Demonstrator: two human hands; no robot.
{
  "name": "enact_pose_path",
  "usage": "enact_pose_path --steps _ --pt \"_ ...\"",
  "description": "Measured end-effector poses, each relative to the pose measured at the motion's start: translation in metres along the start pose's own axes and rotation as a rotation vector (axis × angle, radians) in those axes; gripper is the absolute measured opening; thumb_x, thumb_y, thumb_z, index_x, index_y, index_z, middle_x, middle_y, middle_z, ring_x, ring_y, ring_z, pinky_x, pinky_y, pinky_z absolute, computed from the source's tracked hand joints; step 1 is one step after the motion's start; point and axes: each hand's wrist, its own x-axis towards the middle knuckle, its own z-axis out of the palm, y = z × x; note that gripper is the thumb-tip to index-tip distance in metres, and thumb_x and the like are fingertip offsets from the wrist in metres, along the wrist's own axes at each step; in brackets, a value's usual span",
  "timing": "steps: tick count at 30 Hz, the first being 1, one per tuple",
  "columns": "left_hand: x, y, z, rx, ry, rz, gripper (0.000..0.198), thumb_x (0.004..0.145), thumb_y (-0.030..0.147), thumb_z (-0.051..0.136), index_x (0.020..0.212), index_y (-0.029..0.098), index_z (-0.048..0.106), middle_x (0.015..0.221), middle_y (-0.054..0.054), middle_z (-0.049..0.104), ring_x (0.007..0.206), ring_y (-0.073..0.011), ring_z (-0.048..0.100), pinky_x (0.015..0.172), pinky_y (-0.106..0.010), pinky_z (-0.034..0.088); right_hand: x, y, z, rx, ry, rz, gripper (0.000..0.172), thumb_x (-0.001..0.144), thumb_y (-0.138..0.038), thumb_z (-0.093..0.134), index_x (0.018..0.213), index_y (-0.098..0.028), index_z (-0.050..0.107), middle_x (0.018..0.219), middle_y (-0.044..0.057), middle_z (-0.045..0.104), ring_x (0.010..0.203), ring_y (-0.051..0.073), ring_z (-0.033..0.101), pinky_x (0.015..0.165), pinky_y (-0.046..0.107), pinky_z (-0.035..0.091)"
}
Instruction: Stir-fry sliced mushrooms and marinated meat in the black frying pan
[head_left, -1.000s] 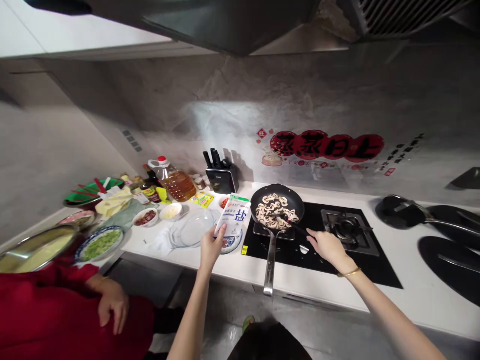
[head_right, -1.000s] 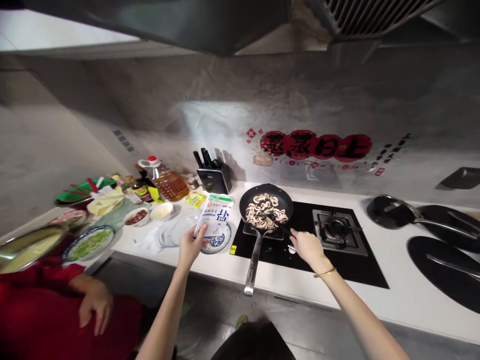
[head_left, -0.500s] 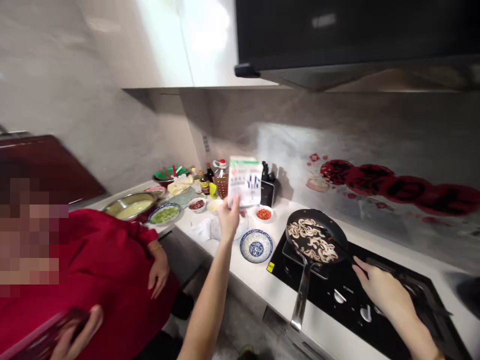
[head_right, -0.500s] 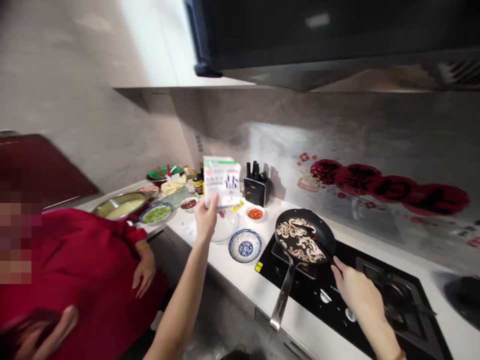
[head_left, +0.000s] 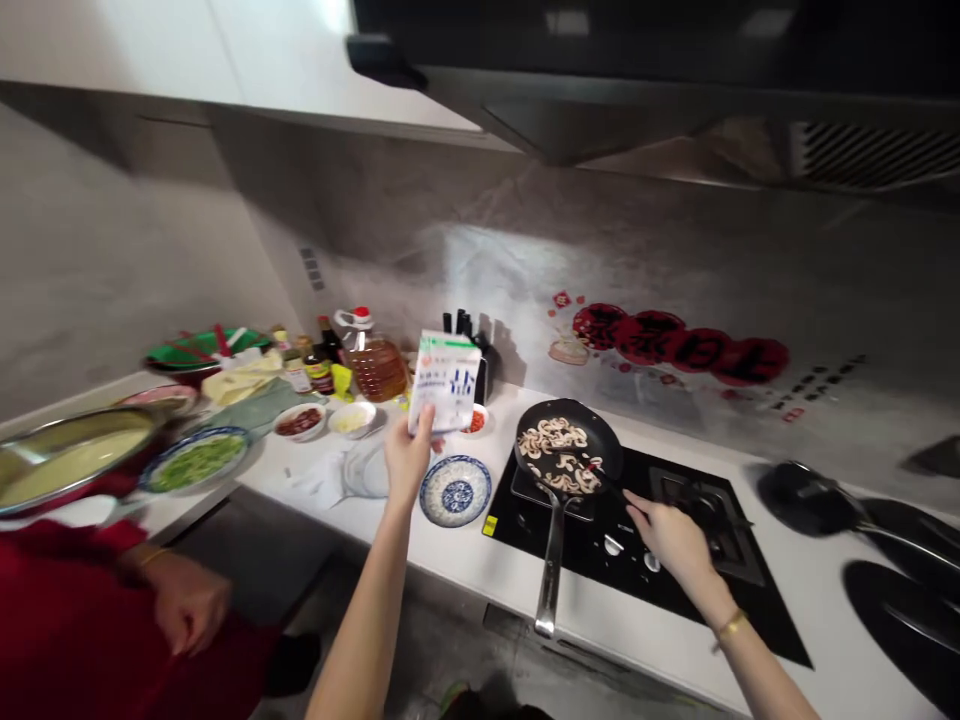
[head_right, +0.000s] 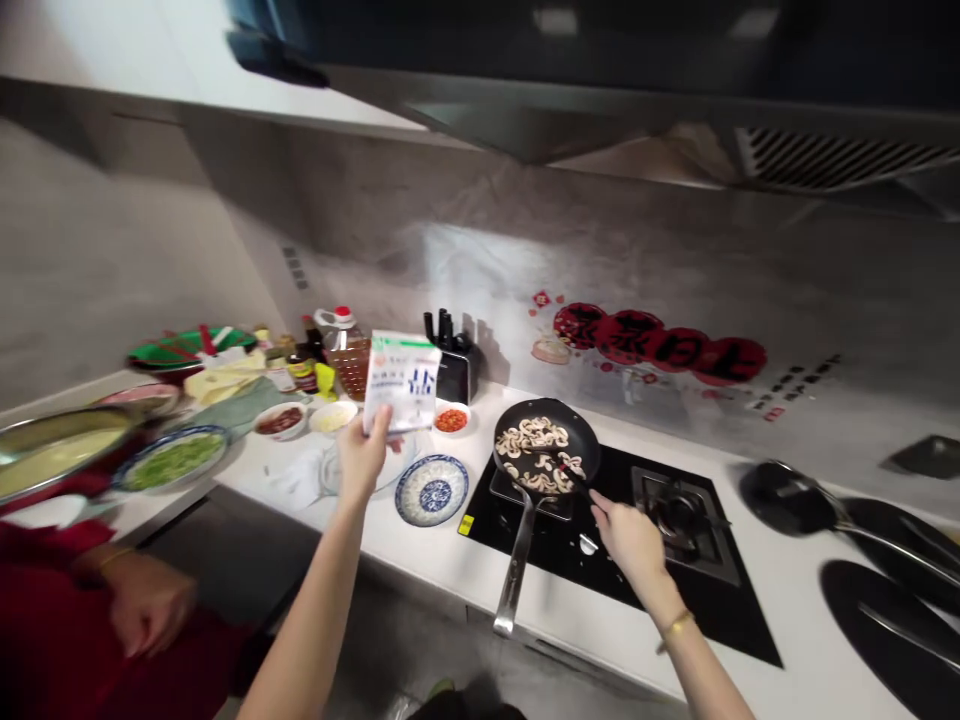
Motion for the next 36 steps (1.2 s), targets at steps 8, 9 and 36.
enact_pose_path --steps 8,9,36 --pt "-0.081 -0.079 0.037 -0.049 -0.207 -0.389 0.049 0.075 0.059 0.055 0.077 0.011 0.064 0.048 -0.002 0.059 0.041 -0.0174 0.056 0.040 -0.024 0.042 0.039 -0.031 0.017 -0.087 -0.014 -0.168 0.034 0.093 -0.032 0.040 0.119 -0.036 0.060 0.097 0.004 0.071 0.082 0.019 0.067 0.069 0.026 0.049" --pt "-0.086 -0.082 0.037 -0.055 -0.208 -0.414 0.050 0.074 0.060 0.055 0.078 0.011 0.064 0.051 -0.003 0.060 0.041 -0.0177 0.057 0.040 -0.025 0.043 0.039 -0.029 0.012 -0.096 -0.019 -0.182 0.033 0.093 -0.032 0.040 0.117 -0.036 0.062 0.096 0.004 0.071 0.083 0.019 0.067 0.070 0.026 0.048" --pt "-0.108 -0.089 0.046 -0.029 -0.271 -0.412 0.050 0.073 0.061 0.056 0.080 0.012 0.065 0.049 -0.001 0.058 0.042 -0.0183 0.059 0.041 -0.025 0.045 0.044 0.047 -0.048 -0.043 -0.227 0.035 0.032 0.087 -0.033 0.047 0.113 -0.035 0.066 0.111 0.003 0.068 0.101 0.025 0.064 0.082 0.035 0.049"
